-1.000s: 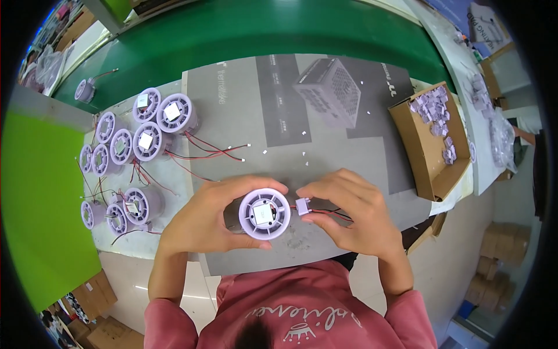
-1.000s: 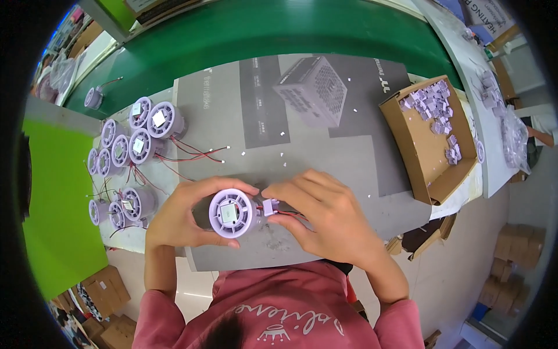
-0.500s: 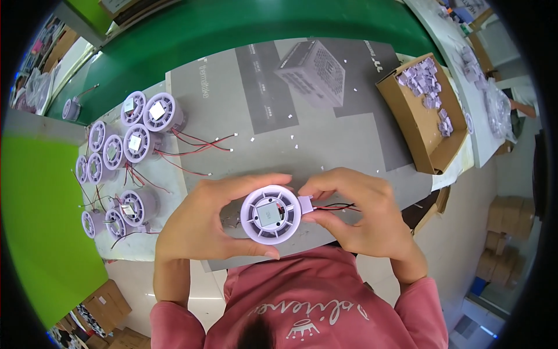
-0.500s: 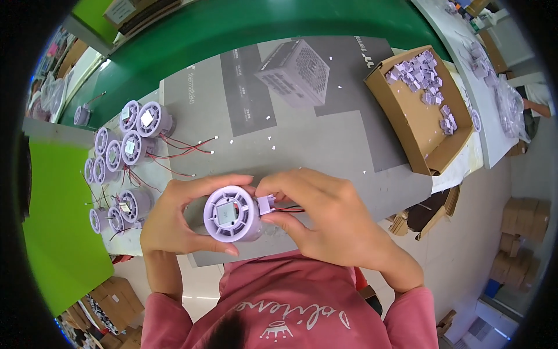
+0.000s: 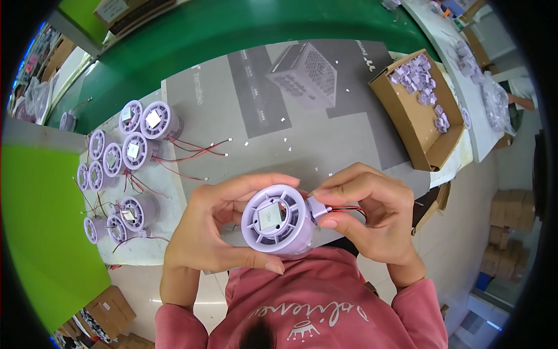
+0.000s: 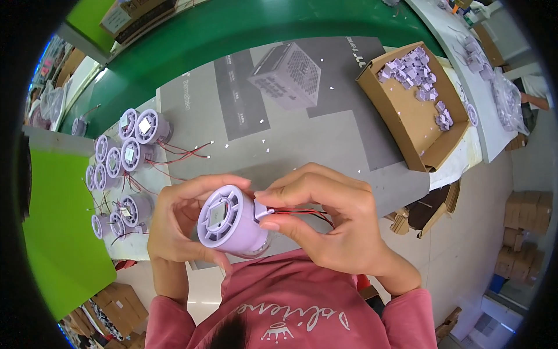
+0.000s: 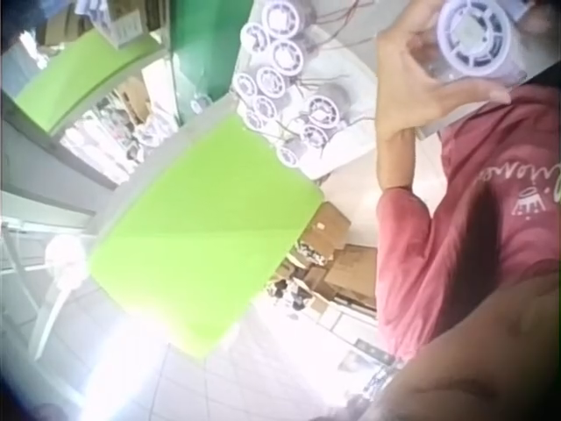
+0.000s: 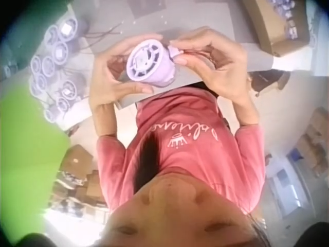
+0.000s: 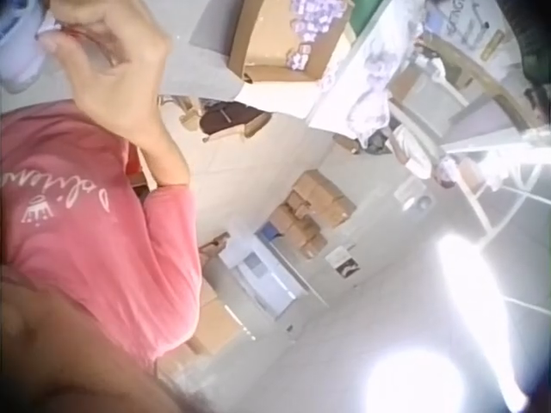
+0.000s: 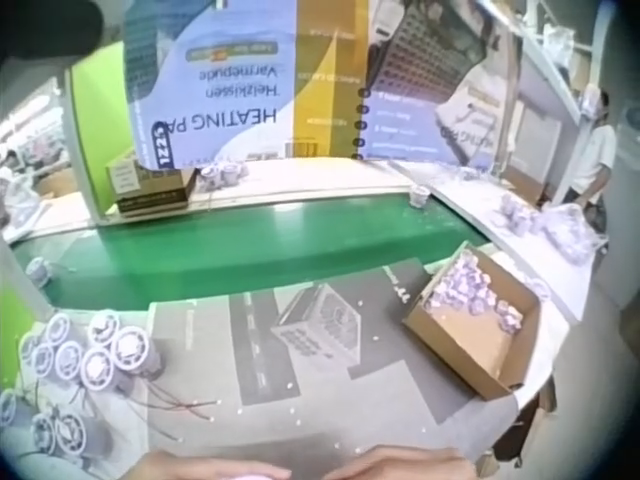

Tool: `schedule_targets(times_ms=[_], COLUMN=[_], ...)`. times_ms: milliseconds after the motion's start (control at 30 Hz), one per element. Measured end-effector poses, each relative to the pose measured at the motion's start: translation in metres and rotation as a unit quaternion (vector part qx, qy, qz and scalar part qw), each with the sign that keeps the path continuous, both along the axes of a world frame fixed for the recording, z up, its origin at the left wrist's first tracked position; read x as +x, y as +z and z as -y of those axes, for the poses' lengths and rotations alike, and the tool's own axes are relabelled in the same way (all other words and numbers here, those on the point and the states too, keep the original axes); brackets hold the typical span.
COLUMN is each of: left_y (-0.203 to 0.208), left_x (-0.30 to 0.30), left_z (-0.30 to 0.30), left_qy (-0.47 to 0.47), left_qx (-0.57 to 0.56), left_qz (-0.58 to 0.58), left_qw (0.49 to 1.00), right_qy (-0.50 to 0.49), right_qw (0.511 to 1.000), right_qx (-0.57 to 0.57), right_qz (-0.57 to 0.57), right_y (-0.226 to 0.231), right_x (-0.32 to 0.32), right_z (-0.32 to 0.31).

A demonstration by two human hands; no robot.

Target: The person assembles small electronic components by hand, connecting wires and snapping pieces of plastic housing together.

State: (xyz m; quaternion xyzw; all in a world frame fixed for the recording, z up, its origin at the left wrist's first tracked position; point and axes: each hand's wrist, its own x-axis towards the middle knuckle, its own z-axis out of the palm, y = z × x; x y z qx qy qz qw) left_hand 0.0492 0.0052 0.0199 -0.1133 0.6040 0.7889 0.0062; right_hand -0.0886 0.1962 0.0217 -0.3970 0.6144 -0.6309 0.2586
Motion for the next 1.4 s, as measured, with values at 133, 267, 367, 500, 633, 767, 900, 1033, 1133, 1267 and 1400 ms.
schedule_targets(times_ms=[133,267,367,500,633,767,900,1033,1133,1267,1400], left_y=[-0.006,-0.002,0.003,0.018,0.044,0.057,0.028,-0.047,-0.046,0.018,0.009], left_x=[-0.002,-0.005,-0.01,-0.016,-0.051,-0.127,-0.183,-0.195,-0.203,-0.252,-0.3], left_z=[-0.002,-0.009,-0.01,-0.008,-0.016,0.036,0.156,0.233,0.242,0.229,0.197], left_qy=[-0.011,0.012,0.029,0.008,0.059,0.07,0.126,0.169,0.114,-0.132,0.08], left_qx=[0.074,0.016,-0.008,-0.113,-0.29,-0.399,-0.54,-0.508,-0.532,-0.568,-0.67], left_qz=[-0.029,-0.063,-0.067,-0.078,-0.062,-0.086,0.05,0.149,0.19,0.222,0.058], left_qw=[0.997,0.998,0.997,0.99,0.953,0.91,0.831,0.832,0.817,0.781,0.736], right_qy=[0.005,-0.009,-0.013,-0.004,-0.016,-0.188,-0.207,-0.199,-0.2,-0.201,-0.194], right_qw=[0.998,0.996,0.993,0.986,0.954,0.878,0.824,0.71,0.704,0.718,0.679], right_qx=[-0.034,-0.043,-0.029,-0.035,-0.013,0.036,0.267,0.467,0.497,0.511,0.536], right_qz=[-0.05,-0.072,-0.113,-0.166,-0.298,-0.439,-0.455,-0.488,-0.465,-0.427,-0.463], right_y=[0.002,0.002,0.005,0.011,0.021,0.033,0.019,-0.026,-0.034,-0.033,-0.033], right_x=[-0.003,-0.003,-0.005,-0.016,-0.066,-0.126,-0.187,-0.226,-0.231,-0.237,-0.235], right_z=[-0.002,-0.004,-0.004,-0.001,-0.004,-0.029,-0.073,-0.119,-0.133,-0.13,-0.135])
